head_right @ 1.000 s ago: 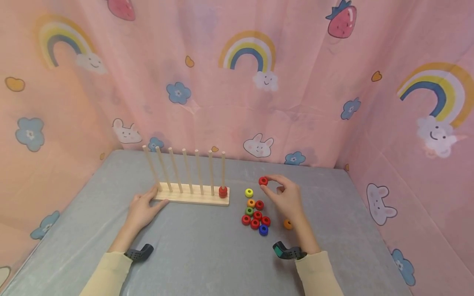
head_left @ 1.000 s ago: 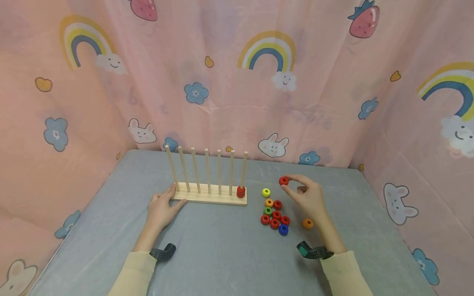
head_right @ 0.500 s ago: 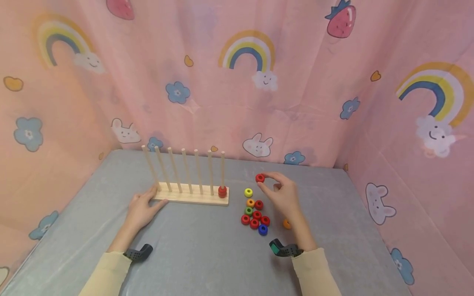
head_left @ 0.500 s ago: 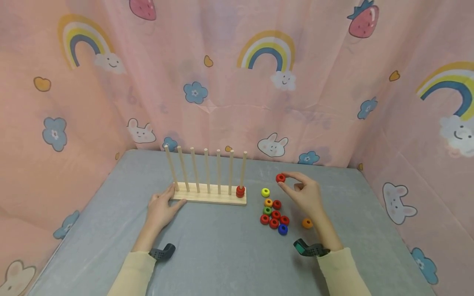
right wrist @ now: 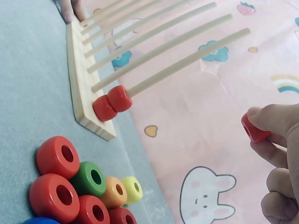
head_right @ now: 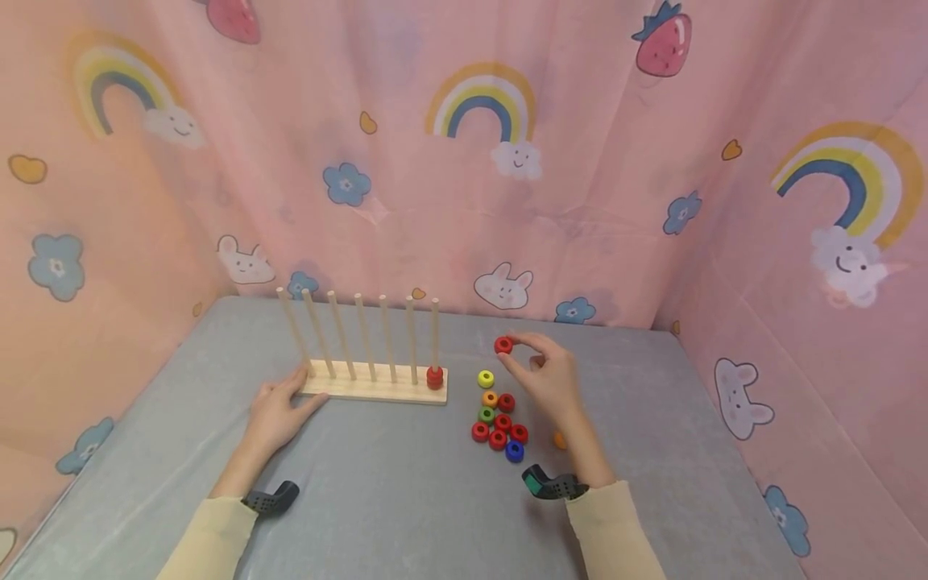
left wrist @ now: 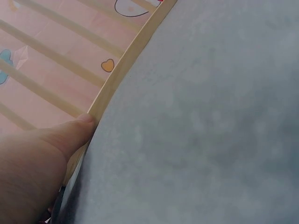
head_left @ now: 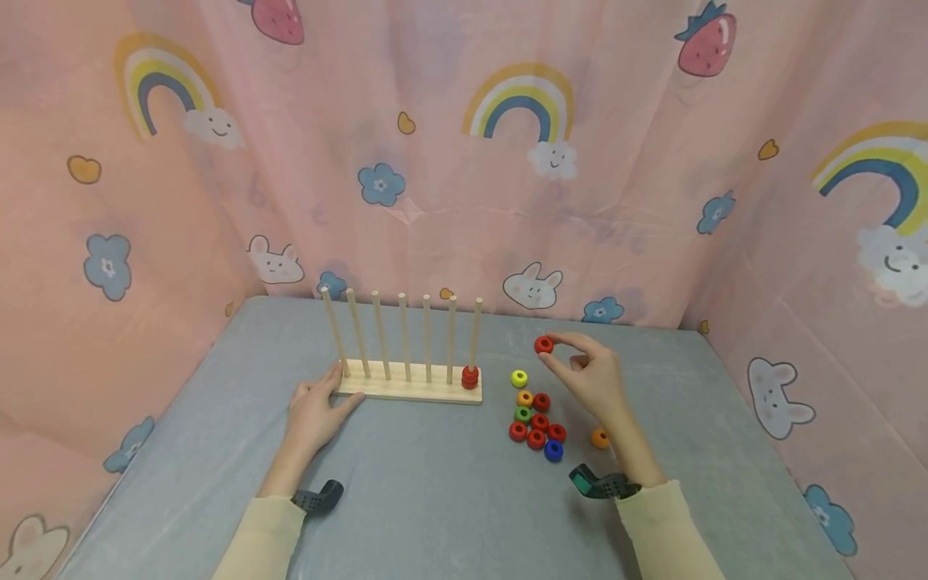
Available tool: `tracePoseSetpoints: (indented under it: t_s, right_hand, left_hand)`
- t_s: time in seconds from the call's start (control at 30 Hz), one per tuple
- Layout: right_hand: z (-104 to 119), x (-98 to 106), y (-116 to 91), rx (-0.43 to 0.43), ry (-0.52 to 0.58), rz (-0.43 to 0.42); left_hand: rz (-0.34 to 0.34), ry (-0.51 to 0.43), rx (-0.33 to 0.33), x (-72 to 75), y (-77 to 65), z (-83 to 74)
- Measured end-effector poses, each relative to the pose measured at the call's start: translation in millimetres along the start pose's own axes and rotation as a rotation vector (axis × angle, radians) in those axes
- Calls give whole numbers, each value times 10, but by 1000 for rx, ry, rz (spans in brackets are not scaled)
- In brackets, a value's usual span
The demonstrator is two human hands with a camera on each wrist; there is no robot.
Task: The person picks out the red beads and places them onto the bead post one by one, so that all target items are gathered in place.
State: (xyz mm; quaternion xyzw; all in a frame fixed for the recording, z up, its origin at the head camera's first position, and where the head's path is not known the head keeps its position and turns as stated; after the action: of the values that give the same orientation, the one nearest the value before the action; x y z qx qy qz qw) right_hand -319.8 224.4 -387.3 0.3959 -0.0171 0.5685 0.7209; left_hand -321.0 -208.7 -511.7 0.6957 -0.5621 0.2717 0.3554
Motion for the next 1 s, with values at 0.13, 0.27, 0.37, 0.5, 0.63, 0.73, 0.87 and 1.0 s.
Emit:
tracePoseSetpoints:
  t_s: [0.13,0.27,0.37,0.5,0.63,0.73,0.87,1.0]
  right_hand:
    - [10,-16,7,2,5,5]
    - [30,-27,23,7,0,6]
    - [56,-32,38,8,-5,8]
    - [81,-43,48,9,1,11]
    - [88,-48,48,13,12,12]
    - [93,-47,50,11,15,13]
    - [103,-50,53,5,9,13]
    - [120,-68,56,-1,1,21]
  left_hand:
    - [2,2,3,-15,-8,16]
    - [2,0,8,-19,-7,20]
    - [2,-3,10,-13,1,14]
    - [2,-5,8,-4,9,9]
    - [-2,-6,3,-7,10,8]
    - [-5,-7,0,-6,9,1]
    - [-3,-11,-3,-4,8,-4]
    - [0,-11,-1,-7,10,1]
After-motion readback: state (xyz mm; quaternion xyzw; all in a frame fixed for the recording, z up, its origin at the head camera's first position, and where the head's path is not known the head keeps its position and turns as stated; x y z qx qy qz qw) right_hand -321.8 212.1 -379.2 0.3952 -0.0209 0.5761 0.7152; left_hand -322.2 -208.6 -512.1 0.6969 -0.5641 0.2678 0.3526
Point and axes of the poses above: each hand's wrist, its own y-axis towards the middle knuckle, its own x-axis out of the back of the hand, z = x × y, the point moved 9 cm from there along y, towards the middle knuckle, and after that the axes turned 6 degrees about -z, right-handed, at the moved point
